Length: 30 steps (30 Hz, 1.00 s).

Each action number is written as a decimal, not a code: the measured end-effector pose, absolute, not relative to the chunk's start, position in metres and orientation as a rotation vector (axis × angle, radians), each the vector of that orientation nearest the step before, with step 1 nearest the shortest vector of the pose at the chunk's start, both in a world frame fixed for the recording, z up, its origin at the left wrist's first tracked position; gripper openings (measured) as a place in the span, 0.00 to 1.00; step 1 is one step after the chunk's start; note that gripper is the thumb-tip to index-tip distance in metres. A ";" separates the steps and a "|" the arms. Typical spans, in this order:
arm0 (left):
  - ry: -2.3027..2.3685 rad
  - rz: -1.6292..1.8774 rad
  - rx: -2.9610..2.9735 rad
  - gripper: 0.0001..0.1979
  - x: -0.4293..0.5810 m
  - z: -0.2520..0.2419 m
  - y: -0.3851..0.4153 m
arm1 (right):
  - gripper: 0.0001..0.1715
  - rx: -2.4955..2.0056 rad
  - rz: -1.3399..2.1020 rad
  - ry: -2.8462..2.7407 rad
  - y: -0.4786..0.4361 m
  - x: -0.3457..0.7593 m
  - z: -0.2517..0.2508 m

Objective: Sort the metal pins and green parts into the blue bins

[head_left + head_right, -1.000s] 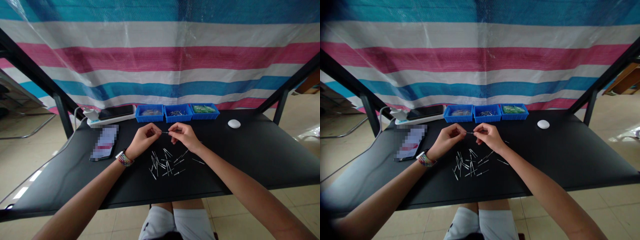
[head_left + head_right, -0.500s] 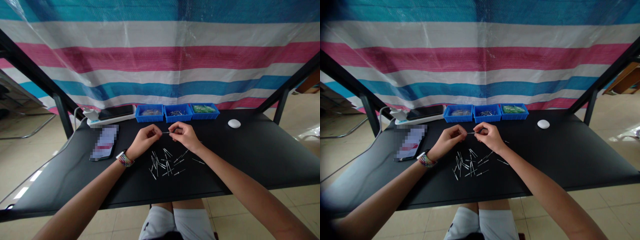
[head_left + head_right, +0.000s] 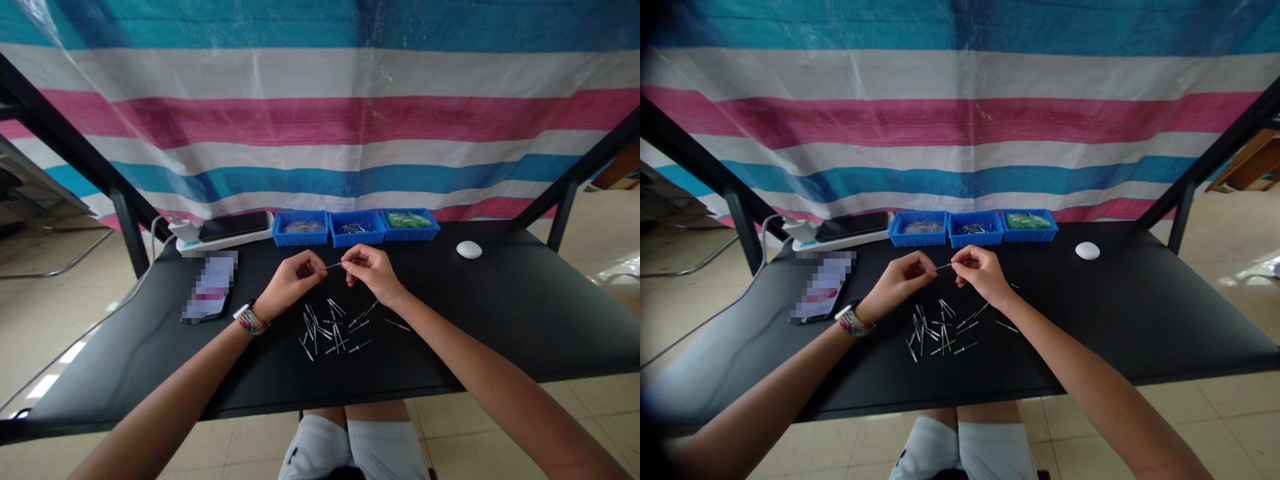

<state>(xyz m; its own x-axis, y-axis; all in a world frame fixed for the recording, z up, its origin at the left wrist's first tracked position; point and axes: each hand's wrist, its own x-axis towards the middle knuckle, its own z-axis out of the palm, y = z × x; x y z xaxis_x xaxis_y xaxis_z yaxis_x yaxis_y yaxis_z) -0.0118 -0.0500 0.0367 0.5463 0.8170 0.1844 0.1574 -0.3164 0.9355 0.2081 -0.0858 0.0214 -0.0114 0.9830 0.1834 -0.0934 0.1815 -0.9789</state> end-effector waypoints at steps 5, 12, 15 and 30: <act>0.741 0.620 2.044 0.08 -0.016 0.036 -0.047 | 0.14 -1.073 0.875 -1.099 -0.070 0.226 0.017; 0.579 0.418 2.385 0.10 -0.017 0.033 -0.045 | 0.18 -1.213 0.740 -1.023 -0.054 0.249 0.012; 0.577 0.408 2.375 0.08 -0.017 0.034 -0.045 | 0.25 -1.229 0.782 -1.086 -0.056 0.250 0.014; 0.640 0.554 2.145 0.03 -0.018 0.031 -0.041 | 0.13 -1.155 0.870 -1.274 -0.070 0.231 0.018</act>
